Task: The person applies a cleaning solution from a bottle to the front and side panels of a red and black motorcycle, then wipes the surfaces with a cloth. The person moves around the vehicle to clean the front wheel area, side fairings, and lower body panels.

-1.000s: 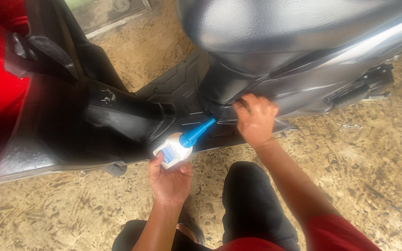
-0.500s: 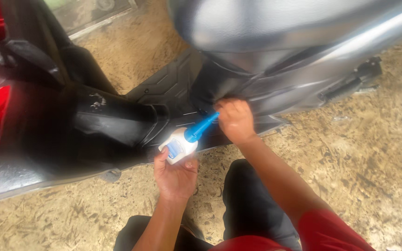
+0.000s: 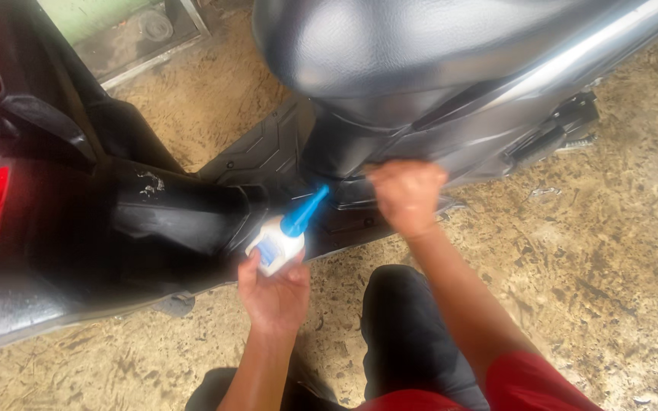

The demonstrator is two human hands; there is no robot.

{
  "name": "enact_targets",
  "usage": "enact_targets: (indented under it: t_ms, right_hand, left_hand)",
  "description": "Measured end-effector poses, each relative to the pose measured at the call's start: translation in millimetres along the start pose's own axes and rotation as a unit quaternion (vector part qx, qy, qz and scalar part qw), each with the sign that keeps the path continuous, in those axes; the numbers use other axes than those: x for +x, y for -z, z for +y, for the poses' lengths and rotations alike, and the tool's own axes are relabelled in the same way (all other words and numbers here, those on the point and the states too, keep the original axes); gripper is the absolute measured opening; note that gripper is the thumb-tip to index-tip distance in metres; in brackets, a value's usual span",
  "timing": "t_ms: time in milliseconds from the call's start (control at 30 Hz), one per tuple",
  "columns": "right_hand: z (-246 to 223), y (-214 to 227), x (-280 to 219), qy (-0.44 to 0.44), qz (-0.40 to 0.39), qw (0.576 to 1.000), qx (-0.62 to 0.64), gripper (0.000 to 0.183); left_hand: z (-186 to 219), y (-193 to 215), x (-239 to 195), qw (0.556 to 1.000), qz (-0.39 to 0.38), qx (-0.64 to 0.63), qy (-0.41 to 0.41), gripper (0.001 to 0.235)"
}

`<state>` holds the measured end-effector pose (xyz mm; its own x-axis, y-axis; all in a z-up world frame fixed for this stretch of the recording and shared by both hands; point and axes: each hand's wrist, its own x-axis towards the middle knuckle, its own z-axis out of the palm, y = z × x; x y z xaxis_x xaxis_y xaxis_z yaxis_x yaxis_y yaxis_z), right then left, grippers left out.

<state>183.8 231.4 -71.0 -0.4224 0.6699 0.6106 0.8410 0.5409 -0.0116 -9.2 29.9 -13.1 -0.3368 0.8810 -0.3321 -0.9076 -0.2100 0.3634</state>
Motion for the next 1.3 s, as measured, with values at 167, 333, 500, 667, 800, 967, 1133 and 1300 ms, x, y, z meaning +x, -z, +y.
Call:
enact_targets:
  t_ms: [167, 333, 500, 667, 800, 967, 1133, 1300]
  right_hand:
    - [25, 17, 3, 0.01, 0.178, 0.978, 0.112, 0.013]
    - [34, 44, 34, 0.067, 0.281, 0.957, 0.021, 0.012]
    - [-28, 31, 61, 0.124, 0.242, 0.962, 0.033, 0.018]
    - [-4, 47, 50, 0.089, 0.326, 0.941, 0.01, 0.021]
    - [-7, 38, 54, 0.084, 0.314, 0.946, -0.015, 0.013]
    - [-54, 5, 71, 0.092, 0.237, 0.966, -0.048, 0.016]
    - [-7, 44, 41, 0.032, 0.306, 0.95, -0.056, 0.012]
    - [-17, 40, 51, 0.021, 0.316, 0.948, -0.026, 0.014]
  left_hand:
    - [-2, -2, 4, 1.0, -0.013, -0.02, 0.004, 0.044]
    - [3, -9, -6, 0.999, -0.026, -0.029, 0.0, 0.044]
    - [1, -6, 4, 0.997, -0.056, -0.041, 0.015, 0.048]
    - [12, -4, 3, 0.999, -0.038, -0.037, -0.011, 0.048]
    - [19, -1, -3, 0.997, -0.057, -0.051, -0.017, 0.051]
    - [10, 0, 14, 0.998, -0.054, -0.038, -0.002, 0.047]
    - [15, 6, 14, 0.999, -0.042, -0.033, 0.004, 0.046]
    - [13, 7, 10, 1.0, -0.013, -0.002, 0.008, 0.047]
